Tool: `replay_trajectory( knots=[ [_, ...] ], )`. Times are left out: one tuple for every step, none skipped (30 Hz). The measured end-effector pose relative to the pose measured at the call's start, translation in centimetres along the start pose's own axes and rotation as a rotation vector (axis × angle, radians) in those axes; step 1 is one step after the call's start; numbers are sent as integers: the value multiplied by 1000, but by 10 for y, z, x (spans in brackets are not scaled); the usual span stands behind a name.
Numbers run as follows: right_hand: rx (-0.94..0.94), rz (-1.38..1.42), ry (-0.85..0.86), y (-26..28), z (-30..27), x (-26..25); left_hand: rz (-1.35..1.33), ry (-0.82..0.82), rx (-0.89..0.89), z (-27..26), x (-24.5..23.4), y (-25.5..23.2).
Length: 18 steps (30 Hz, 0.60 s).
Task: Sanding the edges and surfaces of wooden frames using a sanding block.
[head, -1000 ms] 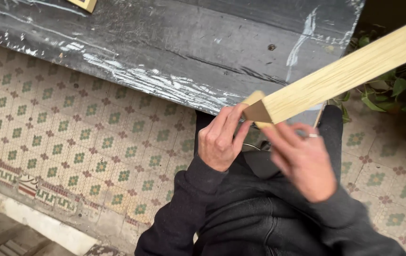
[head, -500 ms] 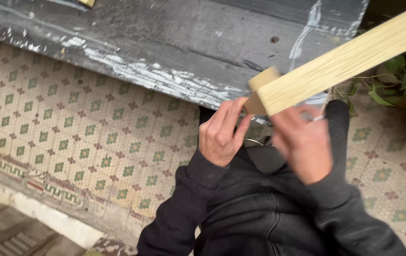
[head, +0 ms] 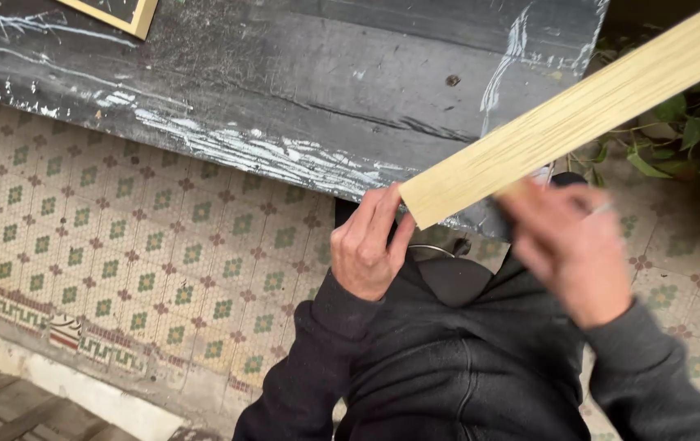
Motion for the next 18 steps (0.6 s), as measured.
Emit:
replay_trajectory(
  knots=[
    [0, 7, 6, 1, 7, 4, 5, 4, -7, -4, -2, 1],
    [20, -13, -30, 0, 14, 6, 5, 16, -9, -6, -2, 2],
    [40, -33, -66, -2, 20, 7, 6, 27, -12, -8, -1, 2],
    [48, -42, -75, 9, 19, 9, -2, 30, 1, -6, -3, 0],
    [-23, 12, -29, 20, 19, 12, -5, 33, 5, -2, -4, -1],
    [-99, 68, 22, 31, 19, 15, -7, 35, 1, -1, -5, -2],
    [-94, 61, 19, 17, 14, 9, -13, 36, 7, 3, -2, -2],
    [-66, 69, 18, 7, 9, 4, -11, 32, -3, 2, -3, -3],
    [-38, 77, 18, -4, 3, 1, -8, 29, -13, 1, -4, -3],
    [-44, 90, 26, 1, 16, -3, 4, 30, -25, -3, -6, -3],
    [-7, 30, -8, 5, 28, -8, 14, 30, -25, -7, -9, -3],
    [42, -50, -55, 5, 41, -15, 8, 33, -5, -5, -6, -1],
    [49, -55, -61, 13, 35, -6, 2, 37, 3, -6, -5, 1],
    [-9, -42, -28, 19, 31, 3, 0, 37, 12, -6, -3, 3],
    [-66, -29, 5, 26, 27, 13, -2, 37, 20, -6, -2, 5],
    [-70, -28, 2, 17, 20, 11, 2, 34, 21, -4, -1, 5],
    [-66, 11, -4, 9, 11, 9, -3, 38, 5, -4, 0, 6],
    [-62, 57, -5, 2, 2, 8, -3, 45, -18, -6, -1, 6]
  ],
)
Point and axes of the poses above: each hand's wrist, its own z-axis towards the middle knuckle, its own x-axis out of the palm, y = z × x, the point moved 1 cm from there along z, towards the middle knuckle, and after that the axes turned 8 degrees about -z, right-handed, at the moved point
